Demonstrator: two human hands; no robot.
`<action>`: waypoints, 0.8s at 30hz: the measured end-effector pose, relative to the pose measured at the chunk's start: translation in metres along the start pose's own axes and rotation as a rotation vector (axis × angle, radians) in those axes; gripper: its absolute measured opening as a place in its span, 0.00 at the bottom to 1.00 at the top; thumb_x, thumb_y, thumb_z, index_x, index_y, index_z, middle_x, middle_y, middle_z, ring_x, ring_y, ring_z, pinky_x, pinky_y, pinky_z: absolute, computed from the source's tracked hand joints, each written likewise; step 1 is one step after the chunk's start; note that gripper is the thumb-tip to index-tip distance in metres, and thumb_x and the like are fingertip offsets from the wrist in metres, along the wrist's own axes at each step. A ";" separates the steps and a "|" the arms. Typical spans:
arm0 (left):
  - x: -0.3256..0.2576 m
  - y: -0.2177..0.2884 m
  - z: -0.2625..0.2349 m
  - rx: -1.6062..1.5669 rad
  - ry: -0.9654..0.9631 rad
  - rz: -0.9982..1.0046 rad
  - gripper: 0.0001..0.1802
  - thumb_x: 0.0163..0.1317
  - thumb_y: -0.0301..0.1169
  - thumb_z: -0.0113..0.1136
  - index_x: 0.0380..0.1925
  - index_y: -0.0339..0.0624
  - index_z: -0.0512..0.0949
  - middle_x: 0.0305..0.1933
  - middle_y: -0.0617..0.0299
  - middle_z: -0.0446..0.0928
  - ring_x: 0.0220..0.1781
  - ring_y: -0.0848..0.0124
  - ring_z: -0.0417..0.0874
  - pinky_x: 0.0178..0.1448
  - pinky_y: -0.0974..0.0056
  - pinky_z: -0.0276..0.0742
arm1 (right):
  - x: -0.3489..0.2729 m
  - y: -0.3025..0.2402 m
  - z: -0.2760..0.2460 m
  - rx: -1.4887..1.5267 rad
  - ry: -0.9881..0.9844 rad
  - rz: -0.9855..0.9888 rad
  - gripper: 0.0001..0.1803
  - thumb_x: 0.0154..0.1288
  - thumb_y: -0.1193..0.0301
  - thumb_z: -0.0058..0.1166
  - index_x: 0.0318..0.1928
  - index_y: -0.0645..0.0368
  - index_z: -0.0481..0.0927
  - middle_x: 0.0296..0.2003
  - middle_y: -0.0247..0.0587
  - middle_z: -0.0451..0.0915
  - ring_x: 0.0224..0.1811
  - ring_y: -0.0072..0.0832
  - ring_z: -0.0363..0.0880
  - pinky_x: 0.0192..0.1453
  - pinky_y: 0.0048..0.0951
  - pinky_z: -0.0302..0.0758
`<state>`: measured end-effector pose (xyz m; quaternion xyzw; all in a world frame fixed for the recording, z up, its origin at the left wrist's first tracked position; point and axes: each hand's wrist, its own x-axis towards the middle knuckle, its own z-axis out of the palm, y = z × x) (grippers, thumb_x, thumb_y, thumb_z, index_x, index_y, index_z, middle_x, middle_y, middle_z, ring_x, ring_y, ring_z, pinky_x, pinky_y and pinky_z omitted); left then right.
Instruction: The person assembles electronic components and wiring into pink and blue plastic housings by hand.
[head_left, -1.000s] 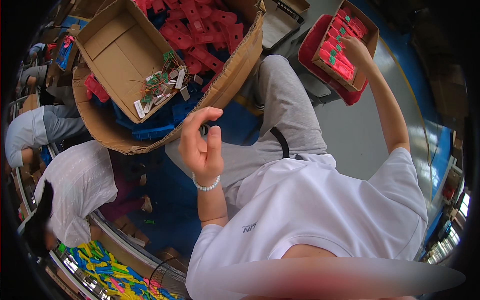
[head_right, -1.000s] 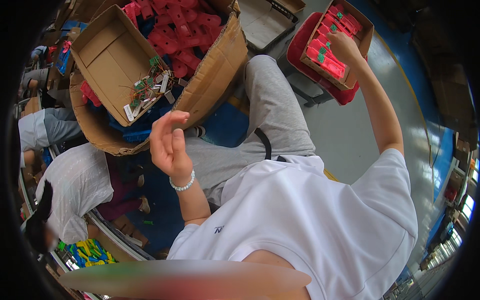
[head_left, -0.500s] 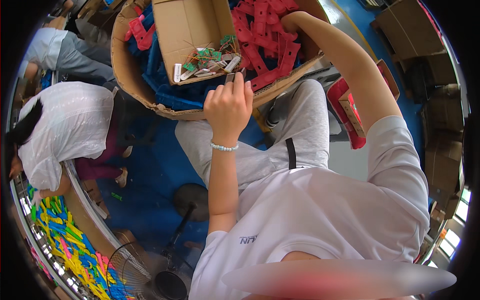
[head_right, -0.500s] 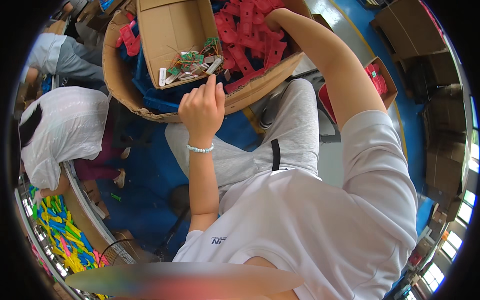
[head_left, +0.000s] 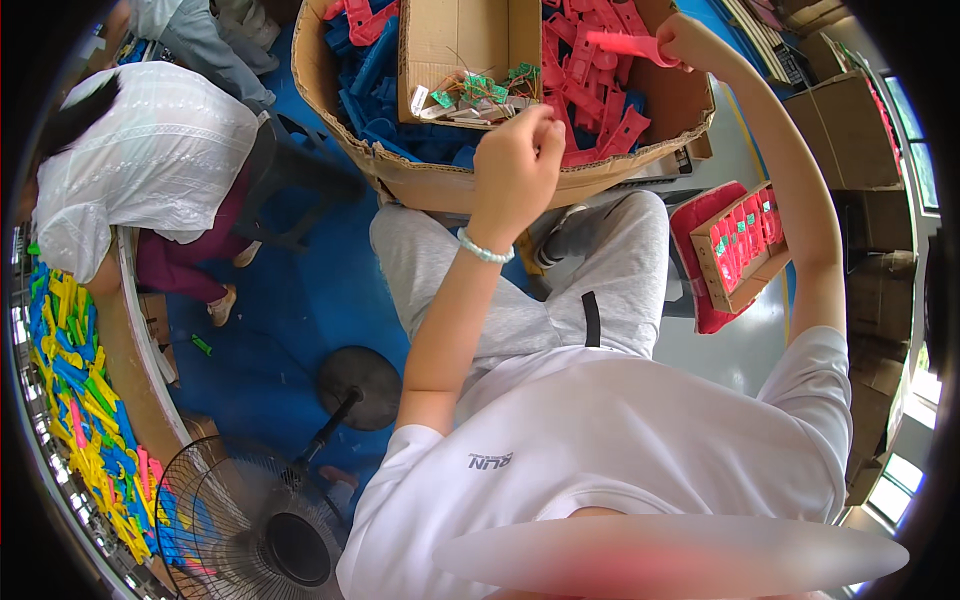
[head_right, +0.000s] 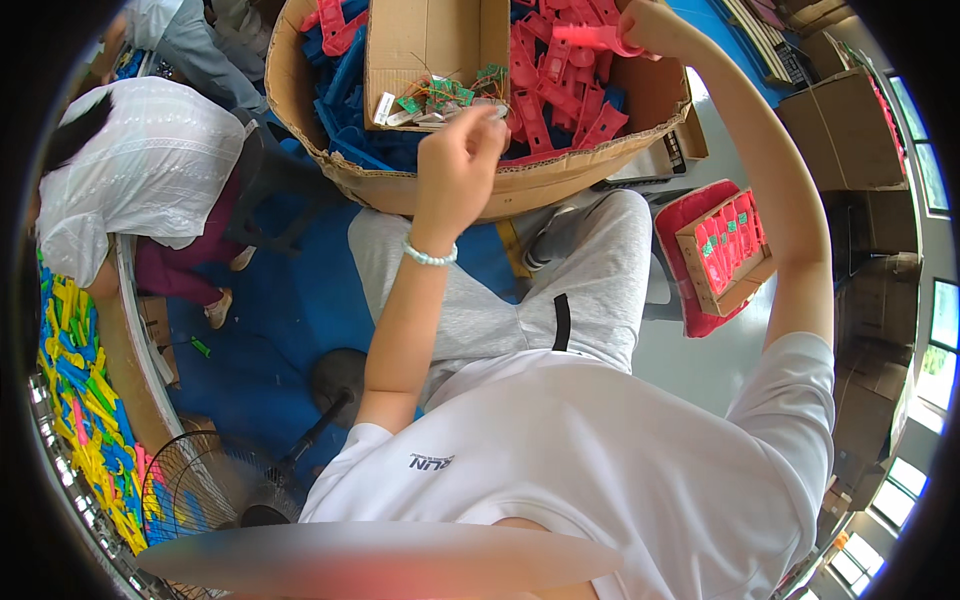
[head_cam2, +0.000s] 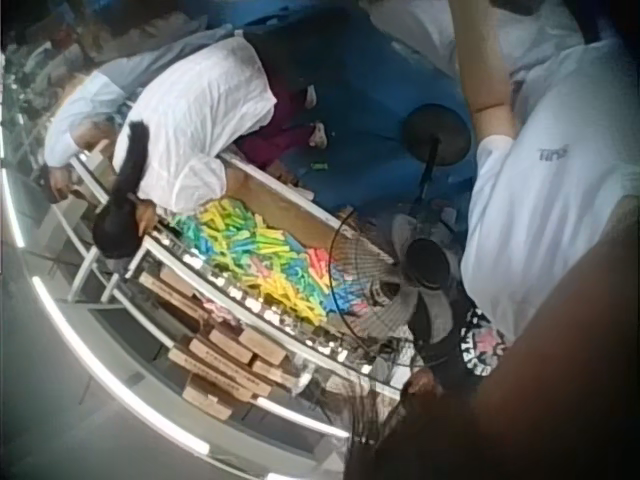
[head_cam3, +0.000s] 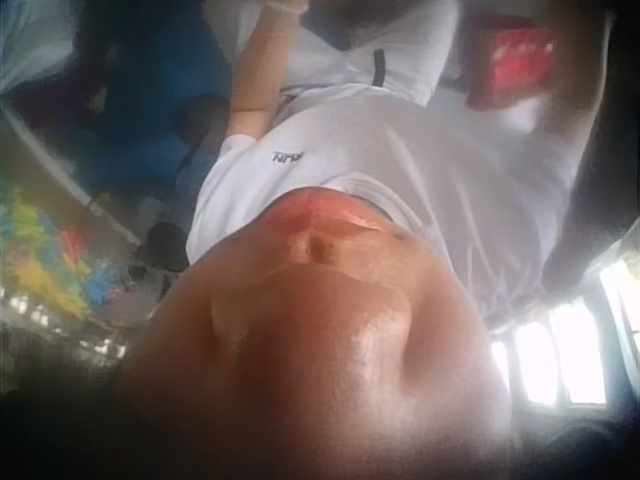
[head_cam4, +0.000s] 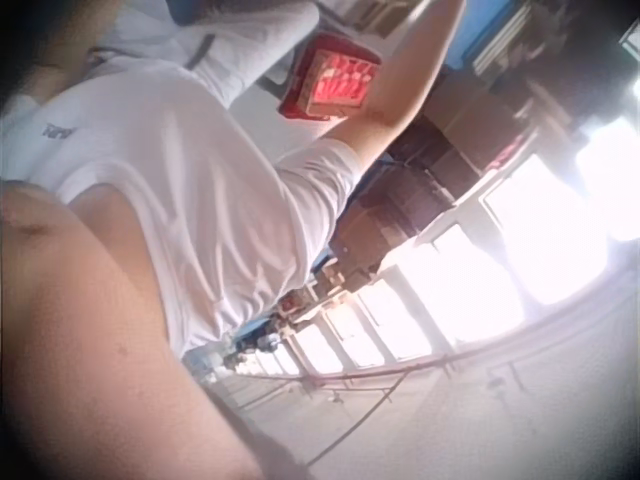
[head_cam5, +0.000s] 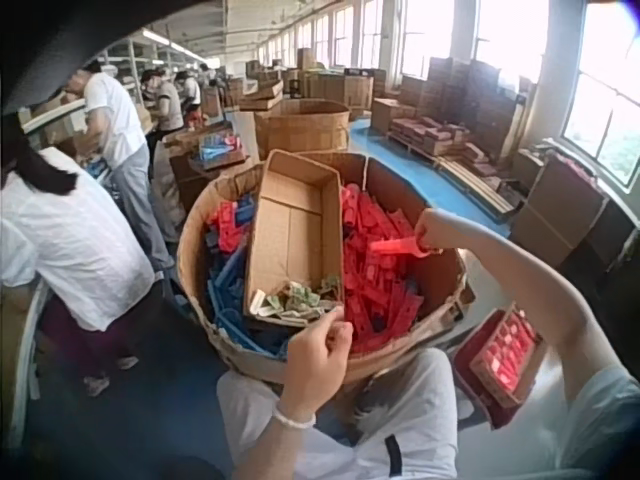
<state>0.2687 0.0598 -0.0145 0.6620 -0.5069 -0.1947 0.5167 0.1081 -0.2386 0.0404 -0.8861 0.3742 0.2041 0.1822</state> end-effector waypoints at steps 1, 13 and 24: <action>0.014 -0.001 0.011 -0.349 0.033 -0.056 0.19 0.66 0.34 0.59 0.53 0.34 0.77 0.28 0.59 0.80 0.35 0.67 0.84 0.45 0.60 0.80 | -0.036 -0.010 -0.012 0.137 0.229 -0.029 0.07 0.52 0.77 0.54 0.33 0.64 0.80 0.26 0.33 0.78 0.27 0.23 0.78 0.32 0.24 0.75; 0.145 -0.003 -0.026 -1.408 0.205 -0.044 0.18 0.65 0.44 0.63 0.47 0.49 0.70 0.31 0.63 0.74 0.33 0.62 0.80 0.39 0.52 0.81 | 0.017 -0.118 0.026 0.574 0.739 -0.537 0.11 0.59 0.71 0.57 0.40 0.64 0.82 0.38 0.43 0.84 0.35 0.33 0.82 0.42 0.29 0.79; 0.188 -0.050 -0.032 -1.227 0.066 -0.282 0.19 0.60 0.45 0.69 0.41 0.47 0.74 0.31 0.63 0.75 0.31 0.70 0.79 0.34 0.61 0.81 | 0.100 -0.060 0.068 0.301 0.803 -0.373 0.11 0.63 0.70 0.58 0.42 0.64 0.80 0.36 0.47 0.81 0.38 0.38 0.81 0.44 0.35 0.77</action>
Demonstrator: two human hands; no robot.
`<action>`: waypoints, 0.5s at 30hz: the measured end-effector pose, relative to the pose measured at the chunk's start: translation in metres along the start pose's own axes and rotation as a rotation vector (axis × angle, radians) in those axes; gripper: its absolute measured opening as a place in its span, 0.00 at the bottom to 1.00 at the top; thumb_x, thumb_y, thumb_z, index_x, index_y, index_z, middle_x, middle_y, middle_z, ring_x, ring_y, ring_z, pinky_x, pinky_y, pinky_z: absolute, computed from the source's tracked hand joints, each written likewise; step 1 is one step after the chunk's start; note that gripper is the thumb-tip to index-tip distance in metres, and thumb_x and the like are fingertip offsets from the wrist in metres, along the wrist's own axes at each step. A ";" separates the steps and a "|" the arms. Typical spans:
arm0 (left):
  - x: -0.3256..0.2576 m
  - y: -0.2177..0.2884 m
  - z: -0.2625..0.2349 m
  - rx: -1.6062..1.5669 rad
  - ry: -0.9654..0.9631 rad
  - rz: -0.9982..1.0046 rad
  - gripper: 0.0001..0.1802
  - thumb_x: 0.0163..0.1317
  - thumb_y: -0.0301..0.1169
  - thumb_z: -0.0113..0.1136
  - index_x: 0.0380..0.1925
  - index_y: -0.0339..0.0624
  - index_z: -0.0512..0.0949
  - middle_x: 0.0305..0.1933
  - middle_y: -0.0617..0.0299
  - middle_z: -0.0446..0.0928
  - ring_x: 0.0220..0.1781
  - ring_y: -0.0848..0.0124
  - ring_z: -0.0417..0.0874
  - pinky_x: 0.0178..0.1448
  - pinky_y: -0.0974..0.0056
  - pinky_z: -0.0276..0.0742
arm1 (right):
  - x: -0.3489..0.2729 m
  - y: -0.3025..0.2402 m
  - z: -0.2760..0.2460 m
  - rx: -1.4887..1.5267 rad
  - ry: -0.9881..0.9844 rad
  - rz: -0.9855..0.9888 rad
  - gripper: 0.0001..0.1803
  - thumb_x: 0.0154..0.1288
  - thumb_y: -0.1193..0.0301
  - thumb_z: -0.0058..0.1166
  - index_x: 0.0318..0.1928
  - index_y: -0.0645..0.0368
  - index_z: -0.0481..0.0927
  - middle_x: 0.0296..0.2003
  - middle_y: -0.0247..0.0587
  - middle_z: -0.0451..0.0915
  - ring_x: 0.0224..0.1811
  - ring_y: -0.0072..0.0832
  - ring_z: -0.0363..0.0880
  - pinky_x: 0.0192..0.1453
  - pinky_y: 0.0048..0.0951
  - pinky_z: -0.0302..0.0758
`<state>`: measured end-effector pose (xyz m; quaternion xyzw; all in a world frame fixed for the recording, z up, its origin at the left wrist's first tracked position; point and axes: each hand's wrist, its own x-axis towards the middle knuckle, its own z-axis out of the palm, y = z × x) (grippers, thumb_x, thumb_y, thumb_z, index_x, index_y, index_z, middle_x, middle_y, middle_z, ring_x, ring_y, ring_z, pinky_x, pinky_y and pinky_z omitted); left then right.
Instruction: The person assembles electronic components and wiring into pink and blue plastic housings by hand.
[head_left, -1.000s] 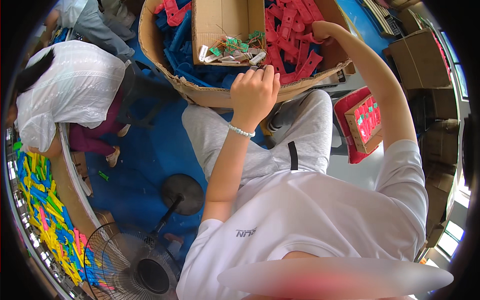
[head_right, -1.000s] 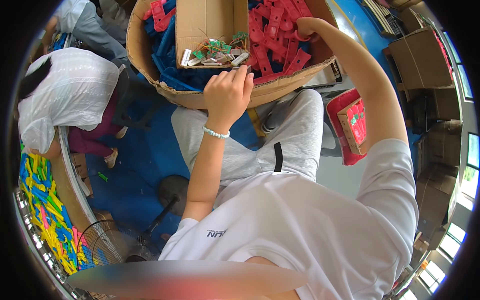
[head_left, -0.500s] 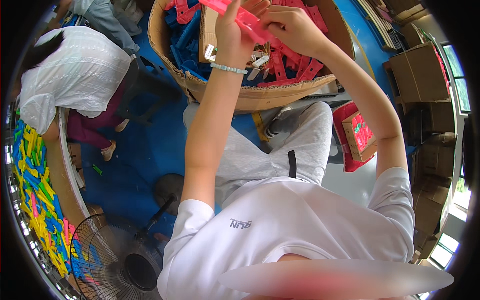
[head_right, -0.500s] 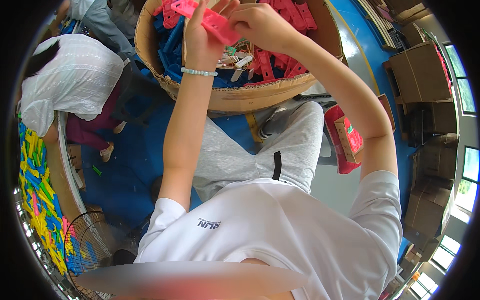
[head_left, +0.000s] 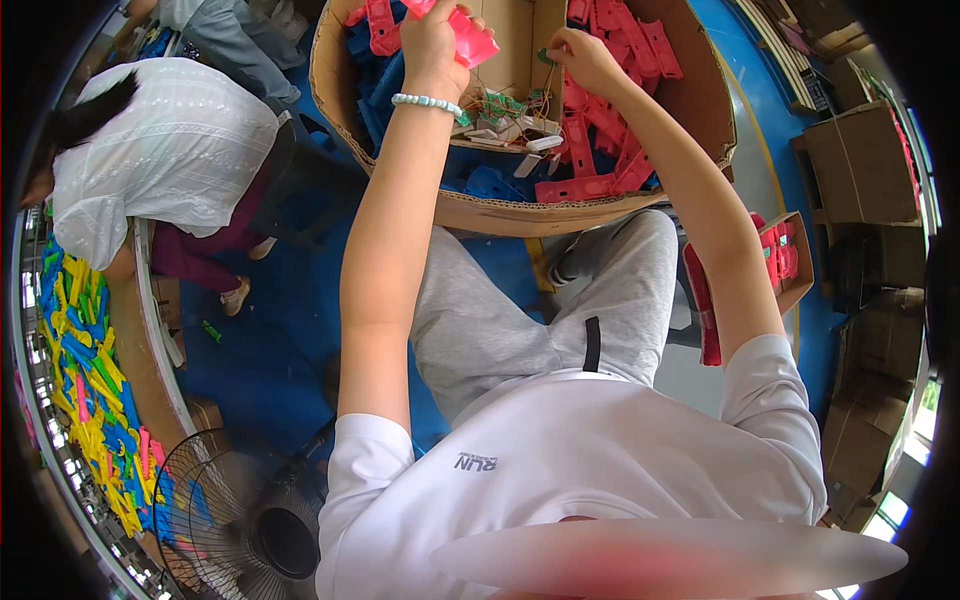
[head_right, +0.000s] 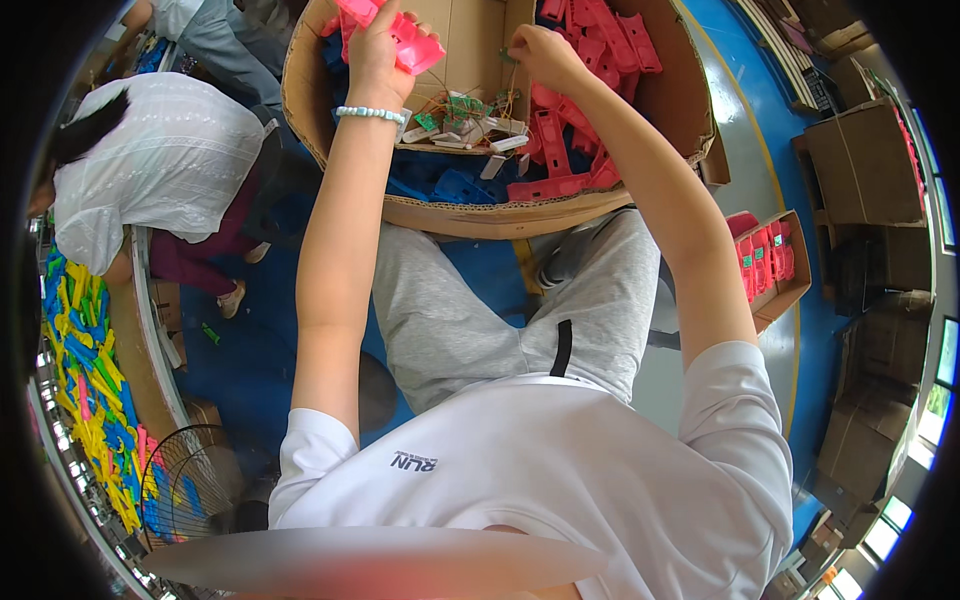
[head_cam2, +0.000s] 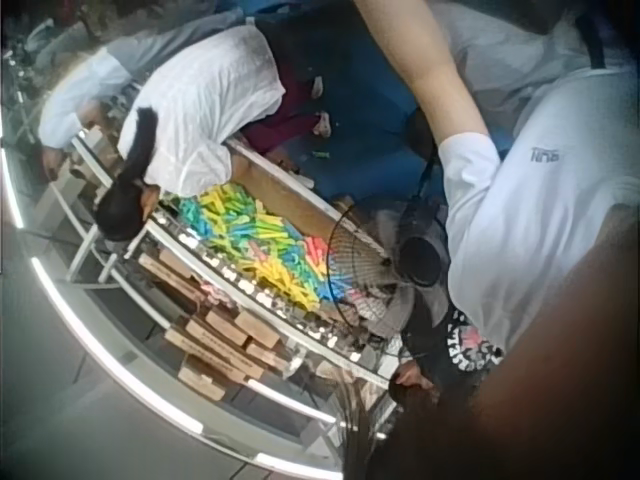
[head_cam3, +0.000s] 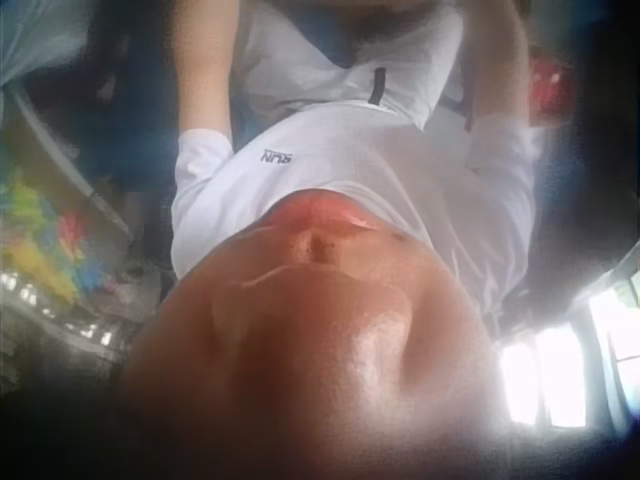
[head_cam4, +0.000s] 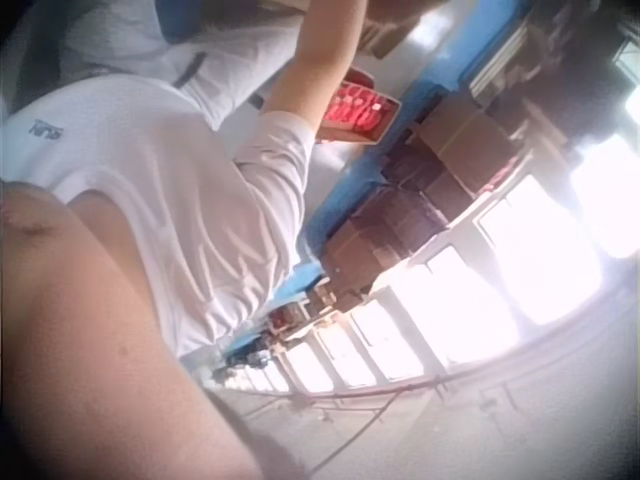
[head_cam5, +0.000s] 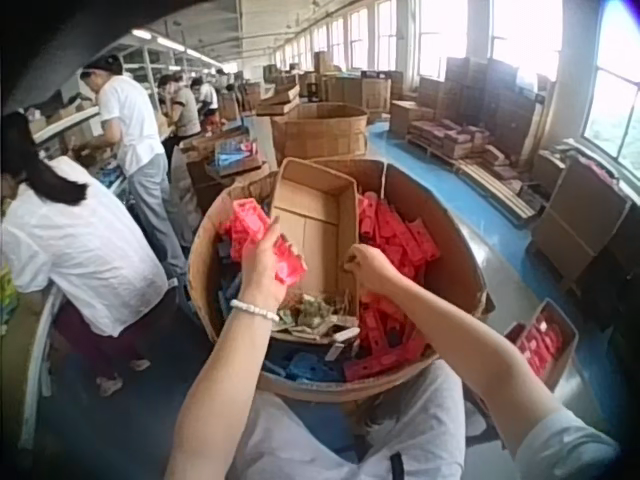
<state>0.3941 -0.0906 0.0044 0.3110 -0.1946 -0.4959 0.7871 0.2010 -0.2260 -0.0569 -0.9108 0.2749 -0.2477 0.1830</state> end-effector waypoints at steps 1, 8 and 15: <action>-0.001 -0.005 0.006 0.161 -0.012 0.081 0.17 0.59 0.33 0.67 0.43 0.43 0.72 0.30 0.61 0.76 0.31 0.68 0.82 0.35 0.62 0.81 | 0.000 -0.007 -0.010 0.266 0.029 0.098 0.10 0.65 0.70 0.57 0.42 0.63 0.81 0.36 0.46 0.82 0.37 0.34 0.83 0.43 0.32 0.78; -0.010 -0.026 0.028 0.567 -0.211 0.290 0.20 0.55 0.22 0.68 0.46 0.38 0.73 0.40 0.55 0.84 0.34 0.72 0.84 0.35 0.67 0.82 | -0.002 -0.029 -0.040 0.861 0.085 -0.007 0.10 0.68 0.77 0.55 0.48 0.68 0.80 0.38 0.36 0.83 0.38 0.23 0.82 0.48 0.25 0.79; -0.010 -0.025 0.016 0.768 -0.326 0.374 0.17 0.55 0.20 0.67 0.45 0.36 0.76 0.41 0.54 0.84 0.34 0.73 0.85 0.38 0.67 0.83 | -0.002 -0.031 -0.035 0.788 0.077 -0.022 0.11 0.68 0.76 0.56 0.49 0.67 0.82 0.37 0.37 0.83 0.39 0.20 0.81 0.48 0.23 0.78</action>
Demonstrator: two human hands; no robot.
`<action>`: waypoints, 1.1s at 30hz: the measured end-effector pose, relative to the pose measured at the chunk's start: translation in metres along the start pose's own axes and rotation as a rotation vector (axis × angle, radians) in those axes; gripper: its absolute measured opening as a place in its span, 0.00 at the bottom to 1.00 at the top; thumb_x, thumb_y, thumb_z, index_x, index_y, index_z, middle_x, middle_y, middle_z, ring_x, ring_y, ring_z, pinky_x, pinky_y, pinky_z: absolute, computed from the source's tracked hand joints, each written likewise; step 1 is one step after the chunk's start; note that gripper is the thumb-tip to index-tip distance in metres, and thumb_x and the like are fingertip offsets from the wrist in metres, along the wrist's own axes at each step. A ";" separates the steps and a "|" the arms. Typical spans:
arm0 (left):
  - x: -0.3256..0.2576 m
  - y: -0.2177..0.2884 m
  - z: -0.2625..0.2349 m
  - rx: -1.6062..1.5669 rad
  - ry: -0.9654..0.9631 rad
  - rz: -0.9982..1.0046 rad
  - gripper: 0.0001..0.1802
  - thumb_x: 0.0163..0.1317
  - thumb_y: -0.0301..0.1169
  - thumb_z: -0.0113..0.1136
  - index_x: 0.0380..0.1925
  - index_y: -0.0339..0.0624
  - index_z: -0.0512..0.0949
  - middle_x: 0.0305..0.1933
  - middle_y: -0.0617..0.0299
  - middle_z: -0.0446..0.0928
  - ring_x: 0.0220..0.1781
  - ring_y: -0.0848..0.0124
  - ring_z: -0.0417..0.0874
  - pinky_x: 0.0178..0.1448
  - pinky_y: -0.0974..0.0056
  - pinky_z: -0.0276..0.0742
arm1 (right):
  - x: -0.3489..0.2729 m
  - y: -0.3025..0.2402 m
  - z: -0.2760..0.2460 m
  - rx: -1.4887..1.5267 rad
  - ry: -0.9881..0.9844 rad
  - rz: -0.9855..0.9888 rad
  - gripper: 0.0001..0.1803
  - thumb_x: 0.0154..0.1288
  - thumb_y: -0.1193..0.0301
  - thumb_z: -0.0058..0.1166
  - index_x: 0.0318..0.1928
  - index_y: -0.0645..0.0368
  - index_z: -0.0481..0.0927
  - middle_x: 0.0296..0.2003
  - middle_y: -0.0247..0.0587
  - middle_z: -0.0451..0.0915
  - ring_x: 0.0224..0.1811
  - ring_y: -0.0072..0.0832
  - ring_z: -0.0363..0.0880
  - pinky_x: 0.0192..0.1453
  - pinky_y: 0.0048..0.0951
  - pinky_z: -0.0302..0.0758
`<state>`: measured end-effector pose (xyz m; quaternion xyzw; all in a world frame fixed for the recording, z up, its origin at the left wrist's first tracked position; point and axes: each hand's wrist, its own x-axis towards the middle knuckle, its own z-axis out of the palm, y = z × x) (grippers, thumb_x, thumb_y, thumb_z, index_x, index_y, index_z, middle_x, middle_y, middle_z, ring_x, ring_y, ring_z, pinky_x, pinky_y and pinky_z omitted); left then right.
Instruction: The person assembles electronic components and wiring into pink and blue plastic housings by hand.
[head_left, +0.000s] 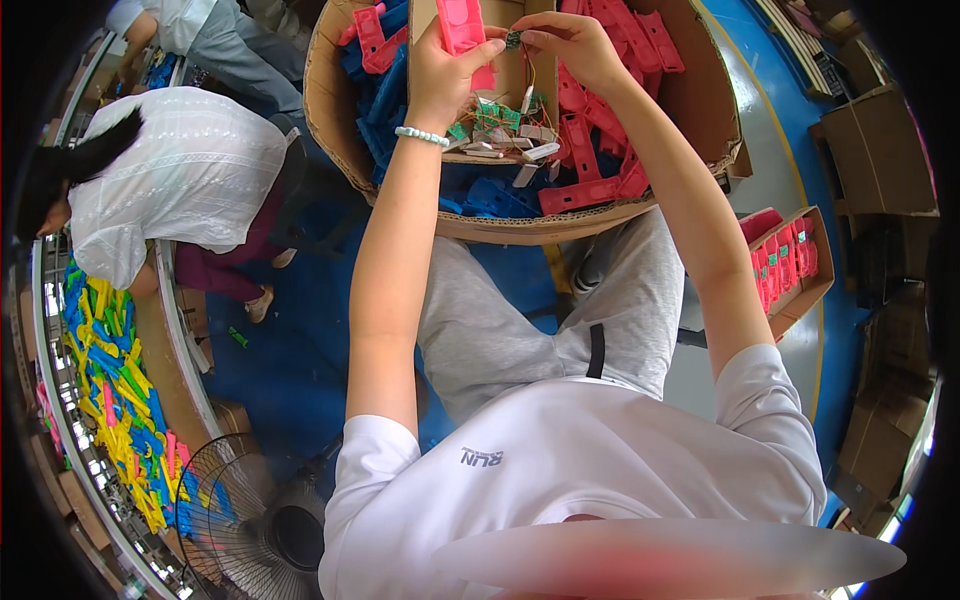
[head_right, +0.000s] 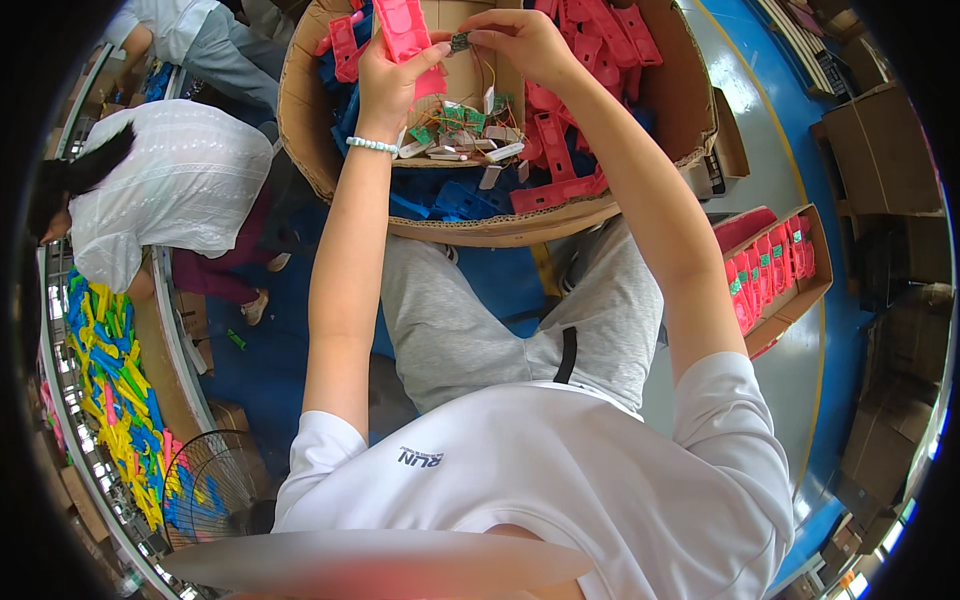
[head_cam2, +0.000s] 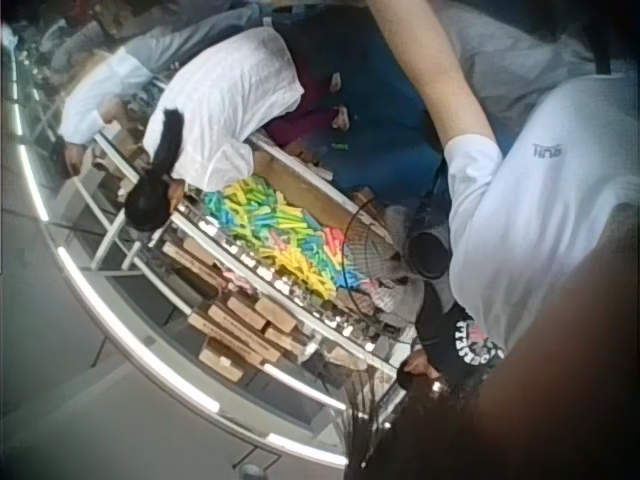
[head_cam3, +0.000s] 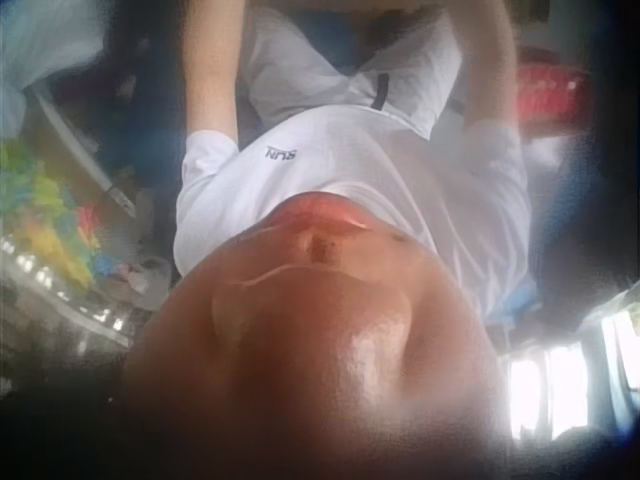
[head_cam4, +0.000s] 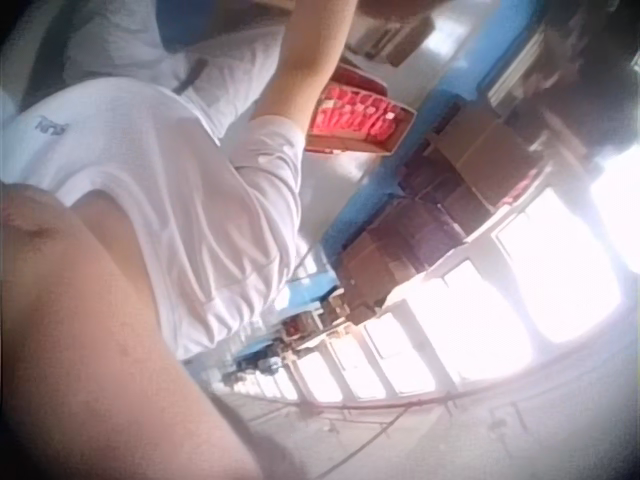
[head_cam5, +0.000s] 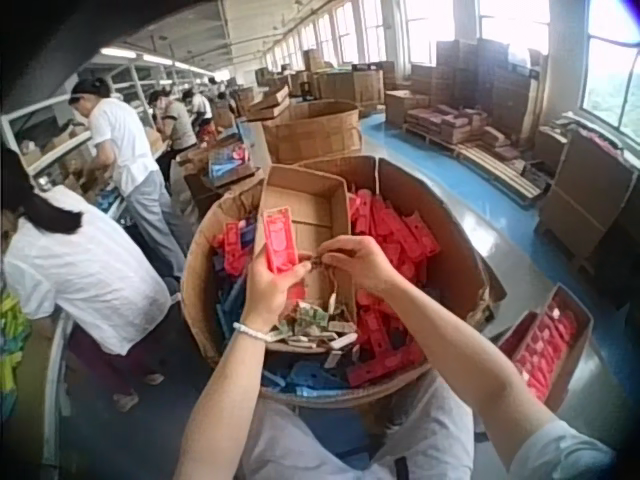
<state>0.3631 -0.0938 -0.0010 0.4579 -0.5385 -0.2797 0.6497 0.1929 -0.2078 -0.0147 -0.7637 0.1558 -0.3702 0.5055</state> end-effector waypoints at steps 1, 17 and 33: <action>0.000 0.001 0.001 0.031 0.010 0.014 0.17 0.55 0.20 0.67 0.45 0.35 0.76 0.41 0.55 0.84 0.34 0.72 0.85 0.38 0.67 0.84 | 0.000 0.001 -0.001 0.020 0.007 -0.002 0.11 0.68 0.76 0.56 0.48 0.67 0.82 0.37 0.37 0.84 0.39 0.20 0.81 0.47 0.23 0.78; 0.005 -0.004 0.012 -0.022 0.278 0.105 0.14 0.60 0.25 0.64 0.43 0.35 0.72 0.36 0.55 0.82 0.28 0.66 0.85 0.33 0.62 0.84 | 0.021 0.016 0.003 0.259 0.131 0.317 0.12 0.69 0.71 0.56 0.46 0.69 0.81 0.35 0.37 0.82 0.36 0.22 0.79 0.45 0.24 0.78; 0.003 -0.014 -0.001 -0.276 0.385 -0.007 0.18 0.73 0.34 0.52 0.53 0.31 0.76 0.48 0.60 0.80 0.47 0.74 0.79 0.53 0.69 0.73 | 0.007 -0.020 0.059 0.321 0.035 0.308 0.14 0.70 0.67 0.56 0.48 0.65 0.79 0.40 0.34 0.80 0.43 0.20 0.79 0.49 0.26 0.79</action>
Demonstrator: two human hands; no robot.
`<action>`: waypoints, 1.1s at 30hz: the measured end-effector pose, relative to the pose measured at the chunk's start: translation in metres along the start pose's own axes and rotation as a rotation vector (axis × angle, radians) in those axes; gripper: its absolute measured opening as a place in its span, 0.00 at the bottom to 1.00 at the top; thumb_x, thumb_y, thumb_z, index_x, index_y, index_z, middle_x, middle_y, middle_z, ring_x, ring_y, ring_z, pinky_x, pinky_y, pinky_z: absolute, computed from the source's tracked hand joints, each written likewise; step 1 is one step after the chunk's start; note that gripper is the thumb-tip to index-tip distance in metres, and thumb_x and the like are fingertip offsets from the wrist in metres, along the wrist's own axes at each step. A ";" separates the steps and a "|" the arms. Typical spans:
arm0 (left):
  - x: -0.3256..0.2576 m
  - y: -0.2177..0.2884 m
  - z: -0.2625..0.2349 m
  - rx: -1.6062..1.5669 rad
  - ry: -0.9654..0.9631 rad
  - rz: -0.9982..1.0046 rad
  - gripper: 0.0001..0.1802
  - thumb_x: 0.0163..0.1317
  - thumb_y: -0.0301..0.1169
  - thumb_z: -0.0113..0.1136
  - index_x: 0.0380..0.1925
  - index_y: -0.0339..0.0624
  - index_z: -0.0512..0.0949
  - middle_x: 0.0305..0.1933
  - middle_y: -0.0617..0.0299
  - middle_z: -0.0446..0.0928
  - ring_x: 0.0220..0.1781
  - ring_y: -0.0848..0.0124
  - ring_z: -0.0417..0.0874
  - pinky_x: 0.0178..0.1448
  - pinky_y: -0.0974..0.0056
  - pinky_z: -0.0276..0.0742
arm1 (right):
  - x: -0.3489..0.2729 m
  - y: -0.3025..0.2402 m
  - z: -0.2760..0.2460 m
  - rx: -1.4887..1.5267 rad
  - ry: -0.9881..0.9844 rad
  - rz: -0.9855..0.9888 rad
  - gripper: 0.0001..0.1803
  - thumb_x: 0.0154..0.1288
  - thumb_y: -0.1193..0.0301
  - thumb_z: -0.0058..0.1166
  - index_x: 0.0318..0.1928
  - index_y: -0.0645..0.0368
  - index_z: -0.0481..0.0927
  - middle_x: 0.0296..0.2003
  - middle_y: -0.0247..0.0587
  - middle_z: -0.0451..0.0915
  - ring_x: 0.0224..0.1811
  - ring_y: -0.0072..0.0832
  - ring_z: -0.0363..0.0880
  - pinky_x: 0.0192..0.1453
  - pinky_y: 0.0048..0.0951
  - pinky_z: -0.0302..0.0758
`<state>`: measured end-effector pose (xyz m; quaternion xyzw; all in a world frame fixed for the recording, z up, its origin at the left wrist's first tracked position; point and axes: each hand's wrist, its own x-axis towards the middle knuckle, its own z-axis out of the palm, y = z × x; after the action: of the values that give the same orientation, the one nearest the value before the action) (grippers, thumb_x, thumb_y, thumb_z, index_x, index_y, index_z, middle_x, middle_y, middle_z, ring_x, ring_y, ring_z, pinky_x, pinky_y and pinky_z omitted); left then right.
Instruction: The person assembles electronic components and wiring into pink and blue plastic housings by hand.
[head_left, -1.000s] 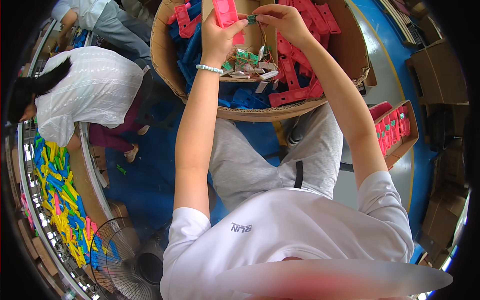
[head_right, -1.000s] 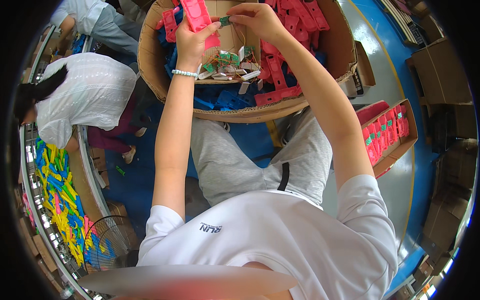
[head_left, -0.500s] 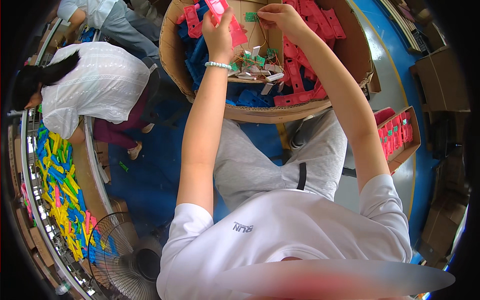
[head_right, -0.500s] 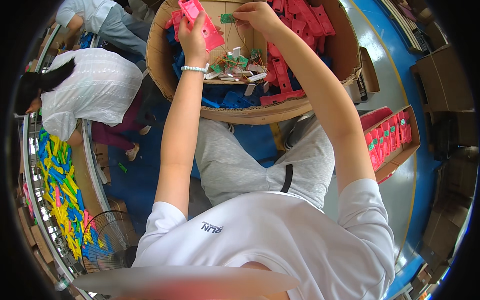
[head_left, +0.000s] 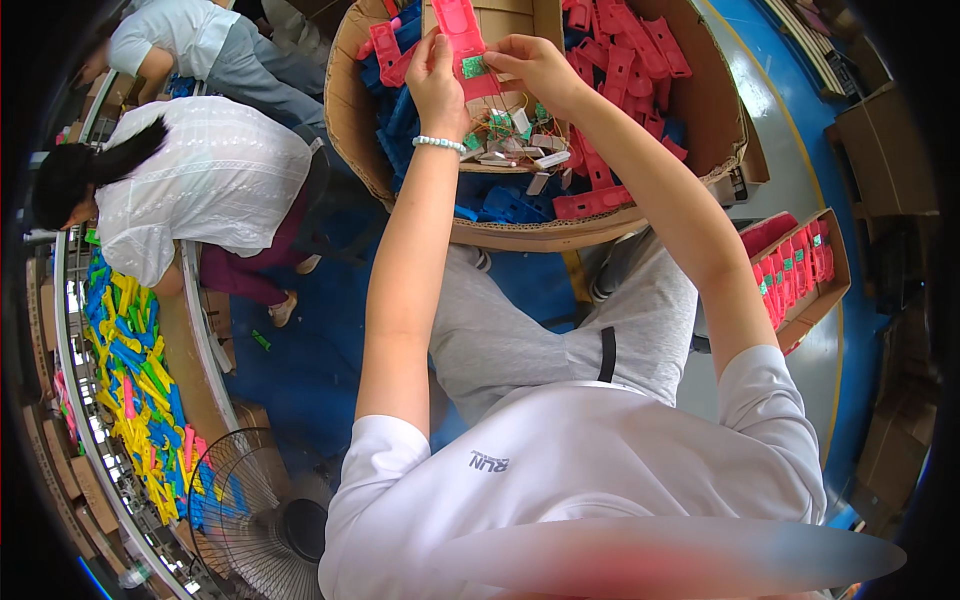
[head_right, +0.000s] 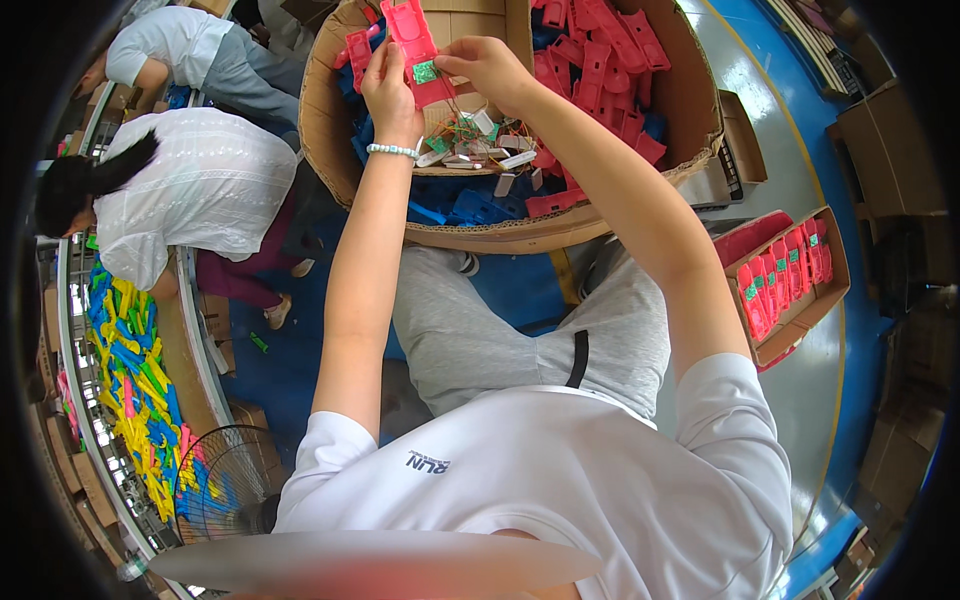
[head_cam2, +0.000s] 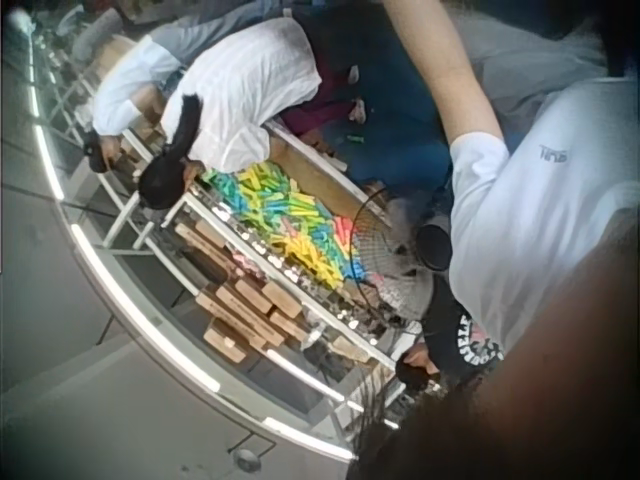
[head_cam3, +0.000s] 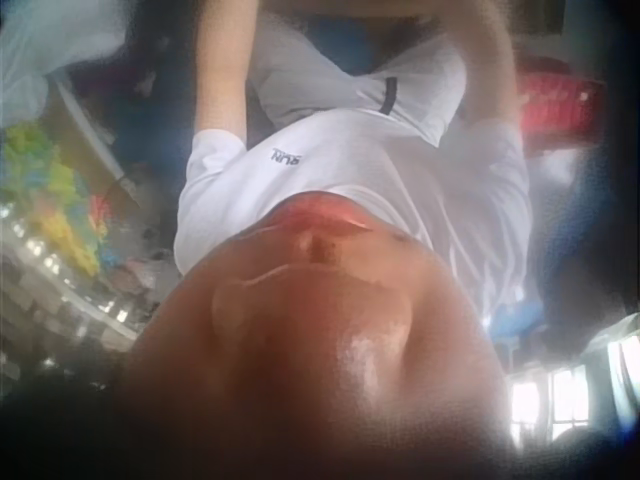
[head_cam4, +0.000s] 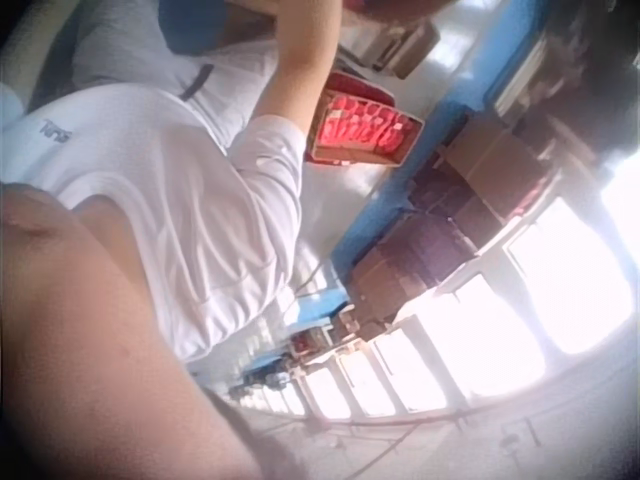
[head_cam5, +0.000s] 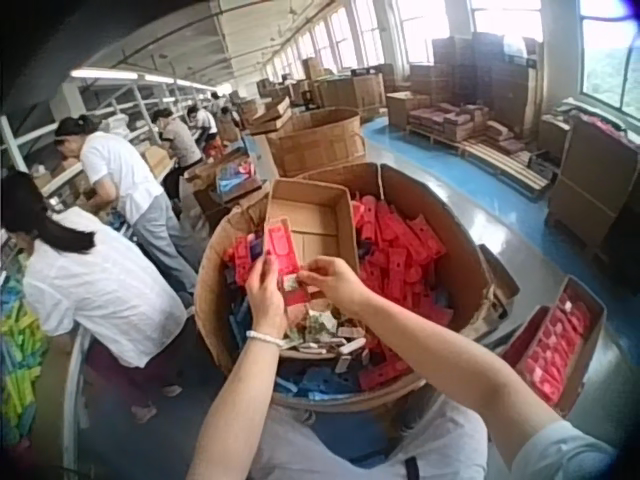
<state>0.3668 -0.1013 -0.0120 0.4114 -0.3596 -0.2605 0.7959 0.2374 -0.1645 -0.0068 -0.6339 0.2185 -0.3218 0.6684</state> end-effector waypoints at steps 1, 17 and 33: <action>0.000 0.001 0.002 -0.016 0.009 0.006 0.17 0.73 0.33 0.52 0.54 0.31 0.75 0.49 0.60 0.80 0.47 0.74 0.79 0.53 0.69 0.73 | -0.001 -0.001 -0.001 0.022 0.007 0.010 0.14 0.70 0.67 0.56 0.48 0.65 0.79 0.40 0.35 0.80 0.43 0.20 0.79 0.48 0.27 0.79; 0.000 0.016 0.021 -0.041 -0.191 -0.018 0.21 0.60 0.16 0.49 0.55 0.30 0.73 0.56 0.46 0.78 0.56 0.66 0.80 0.61 0.64 0.73 | 0.006 -0.010 -0.012 -0.077 0.187 -0.025 0.16 0.67 0.65 0.59 0.45 0.67 0.78 0.40 0.41 0.82 0.38 0.23 0.79 0.40 0.27 0.78; -0.006 0.017 0.012 -0.095 -0.189 -0.057 0.19 0.61 0.16 0.47 0.54 0.28 0.73 0.55 0.47 0.78 0.54 0.68 0.80 0.60 0.66 0.75 | -0.004 -0.015 -0.014 0.124 0.122 -0.065 0.15 0.66 0.71 0.60 0.49 0.67 0.75 0.41 0.40 0.82 0.43 0.26 0.82 0.44 0.28 0.79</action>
<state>0.3554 -0.0938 0.0048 0.3572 -0.4084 -0.3374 0.7693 0.2228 -0.1711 0.0057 -0.5773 0.2177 -0.3945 0.6809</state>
